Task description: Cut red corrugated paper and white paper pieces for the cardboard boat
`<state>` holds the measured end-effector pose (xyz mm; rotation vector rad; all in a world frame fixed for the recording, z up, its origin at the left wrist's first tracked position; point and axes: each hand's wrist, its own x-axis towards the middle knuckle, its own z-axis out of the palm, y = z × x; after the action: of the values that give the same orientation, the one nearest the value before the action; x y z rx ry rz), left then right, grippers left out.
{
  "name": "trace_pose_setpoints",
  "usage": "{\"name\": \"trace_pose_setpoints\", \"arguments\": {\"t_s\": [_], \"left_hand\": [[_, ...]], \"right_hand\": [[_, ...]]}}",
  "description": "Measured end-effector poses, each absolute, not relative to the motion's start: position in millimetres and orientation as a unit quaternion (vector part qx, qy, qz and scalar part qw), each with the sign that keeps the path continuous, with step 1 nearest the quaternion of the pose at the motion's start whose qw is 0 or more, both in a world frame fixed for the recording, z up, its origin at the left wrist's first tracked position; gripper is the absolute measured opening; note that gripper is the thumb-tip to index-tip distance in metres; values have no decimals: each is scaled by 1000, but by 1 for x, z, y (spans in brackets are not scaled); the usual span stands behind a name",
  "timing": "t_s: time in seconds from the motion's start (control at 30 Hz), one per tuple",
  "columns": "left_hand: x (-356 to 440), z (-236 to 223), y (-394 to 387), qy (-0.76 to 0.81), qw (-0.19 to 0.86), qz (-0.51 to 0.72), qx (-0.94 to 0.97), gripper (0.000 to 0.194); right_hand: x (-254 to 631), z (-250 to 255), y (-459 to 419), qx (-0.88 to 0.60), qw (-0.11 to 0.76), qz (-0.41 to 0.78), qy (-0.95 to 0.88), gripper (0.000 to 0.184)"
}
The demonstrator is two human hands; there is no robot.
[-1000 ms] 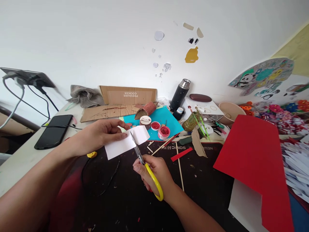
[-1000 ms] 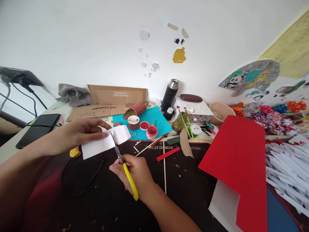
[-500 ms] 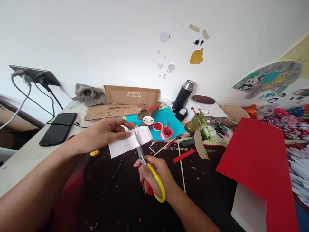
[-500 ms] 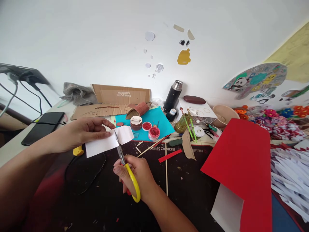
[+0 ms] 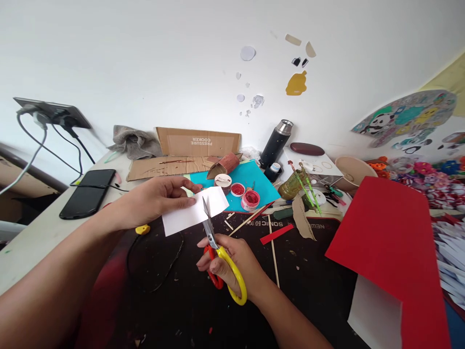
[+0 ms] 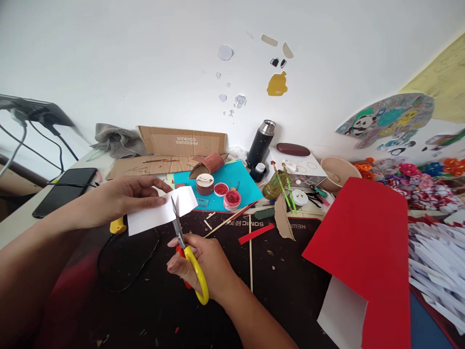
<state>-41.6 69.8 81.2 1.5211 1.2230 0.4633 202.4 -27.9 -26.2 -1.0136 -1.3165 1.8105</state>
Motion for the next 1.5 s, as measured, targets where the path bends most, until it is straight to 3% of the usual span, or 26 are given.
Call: {"name": "trace_pose_setpoints", "arguments": {"t_s": [0.2, 0.47, 0.8, 1.27, 1.5], "left_hand": [[-40, 82, 69, 513, 529, 192, 648, 50], [-40, 72, 68, 502, 531, 206, 650, 51], [-36, 76, 63, 496, 543, 196, 648, 48], [-35, 79, 60, 483, 555, 199, 647, 66], [-36, 78, 61, 481, 554, 195, 651, 66]], "right_hand": [[201, -18, -27, -412, 330, 676, -515, 76], [201, -7, -27, -445, 333, 648, -521, 56], [201, -6, -27, -453, 339, 630, -532, 51], [199, -5, -28, -447, 358, 619, -537, 43], [199, -10, -30, -451, 357, 615, -539, 40]]}}
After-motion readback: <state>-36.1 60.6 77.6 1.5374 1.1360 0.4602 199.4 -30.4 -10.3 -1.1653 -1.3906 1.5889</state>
